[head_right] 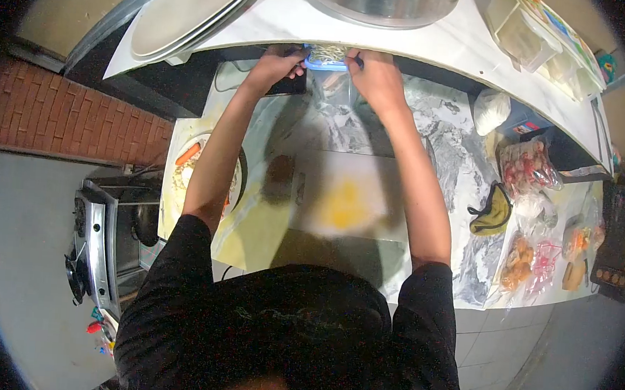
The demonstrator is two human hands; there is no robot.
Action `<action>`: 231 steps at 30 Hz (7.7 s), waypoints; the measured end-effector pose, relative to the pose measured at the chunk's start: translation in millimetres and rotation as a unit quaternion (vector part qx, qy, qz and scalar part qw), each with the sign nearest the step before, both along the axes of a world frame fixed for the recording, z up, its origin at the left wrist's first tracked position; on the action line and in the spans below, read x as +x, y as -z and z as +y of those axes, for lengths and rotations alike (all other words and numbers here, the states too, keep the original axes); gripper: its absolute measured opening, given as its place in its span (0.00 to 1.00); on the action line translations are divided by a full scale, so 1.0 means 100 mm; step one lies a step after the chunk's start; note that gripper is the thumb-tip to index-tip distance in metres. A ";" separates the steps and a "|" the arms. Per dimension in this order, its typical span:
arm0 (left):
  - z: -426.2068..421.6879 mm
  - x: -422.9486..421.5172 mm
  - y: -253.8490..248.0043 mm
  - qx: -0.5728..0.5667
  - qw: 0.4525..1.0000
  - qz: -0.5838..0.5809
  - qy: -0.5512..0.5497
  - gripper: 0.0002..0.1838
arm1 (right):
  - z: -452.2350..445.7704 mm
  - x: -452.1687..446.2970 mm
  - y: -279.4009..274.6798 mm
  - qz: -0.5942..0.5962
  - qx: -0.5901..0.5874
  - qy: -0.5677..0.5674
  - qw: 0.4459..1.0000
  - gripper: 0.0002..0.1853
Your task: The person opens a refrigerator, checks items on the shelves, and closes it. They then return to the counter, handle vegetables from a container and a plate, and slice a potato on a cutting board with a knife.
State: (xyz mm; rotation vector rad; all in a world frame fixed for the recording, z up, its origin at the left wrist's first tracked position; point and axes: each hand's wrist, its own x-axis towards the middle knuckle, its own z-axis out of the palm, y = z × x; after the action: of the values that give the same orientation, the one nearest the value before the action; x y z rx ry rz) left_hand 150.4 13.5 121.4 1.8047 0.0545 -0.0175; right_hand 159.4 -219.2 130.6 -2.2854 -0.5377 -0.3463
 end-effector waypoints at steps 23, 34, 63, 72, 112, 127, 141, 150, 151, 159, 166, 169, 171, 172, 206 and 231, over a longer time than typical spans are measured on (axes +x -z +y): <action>-0.48 -0.50 0.24 -0.145 0.988 0.015 0.059 0.12 | -0.44 -0.45 0.14 0.116 0.186 0.015 0.976 0.17; -0.66 -0.71 0.25 -0.074 0.994 -0.019 0.081 0.14 | -0.67 -0.84 -0.03 0.073 0.095 0.016 0.993 0.15; -0.58 -1.23 -0.35 0.165 0.945 -0.281 -0.004 0.30 | -0.67 -1.23 -0.65 -0.026 0.046 -0.077 0.996 0.16; 1.05 -2.81 0.63 0.332 0.900 -0.106 -0.261 0.15 | -0.95 -2.22 0.12 0.128 0.009 -0.065 0.990 0.13; 0.85 -2.94 0.38 -0.248 0.933 -0.074 -0.249 0.08 | -2.01 -2.90 1.53 0.115 -0.153 0.225 0.955 0.16; -1.46 -2.48 1.48 0.112 0.974 -0.195 0.039 0.07 | -2.16 -3.35 1.53 0.399 0.287 0.201 0.848 0.20; -1.50 -2.42 1.74 0.267 0.927 -0.260 0.044 0.08 | -1.78 -3.86 1.03 0.394 0.268 0.127 0.870 0.13; -1.53 -2.51 1.53 0.264 0.930 -0.252 -0.037 0.05 | -1.60 -4.06 0.98 0.356 0.112 0.135 0.918 0.20; -1.54 -2.51 1.52 0.262 0.930 -0.255 -0.042 0.05 | -1.62 -4.07 1.01 0.354 0.091 0.130 0.922 0.20; -1.52 -2.52 1.50 0.275 0.930 -0.243 -0.033 0.05 | -1.66 -3.91 1.06 0.288 0.028 0.179 0.940 0.20; -1.53 -2.51 1.48 0.275 0.928 -0.250 -0.025 0.05 | -1.58 -3.92 1.07 0.328 0.070 0.150 0.930 0.15; -1.52 -2.52 1.48 0.286 0.922 -0.260 -0.013 0.05 | -1.52 -3.91 1.21 0.331 0.097 0.118 0.931 0.15; -1.52 -2.52 1.48 0.285 0.921 -0.266 -0.009 0.04 | -1.47 -3.90 1.19 0.328 0.103 0.124 0.931 0.15; -1.53 -2.52 1.47 0.284 0.921 -0.268 -0.004 0.04 | -1.44 -3.91 1.16 0.323 0.107 0.127 0.931 0.16; -1.50 -2.50 1.47 0.292 0.917 -0.272 0.004 0.05 | -1.18 -3.73 0.98 0.386 0.032 0.154 0.909 0.21; -1.53 -2.51 1.52 0.274 0.936 -0.219 0.006 0.05 | -1.26 -3.63 1.07 0.335 -0.210 0.152 0.906 0.18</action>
State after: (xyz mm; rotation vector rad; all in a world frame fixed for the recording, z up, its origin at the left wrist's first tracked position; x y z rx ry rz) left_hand -100.5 -139.6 -30.3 2.3260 -0.2971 0.4298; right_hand -203.1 -345.1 23.8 -2.6934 0.1179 0.4578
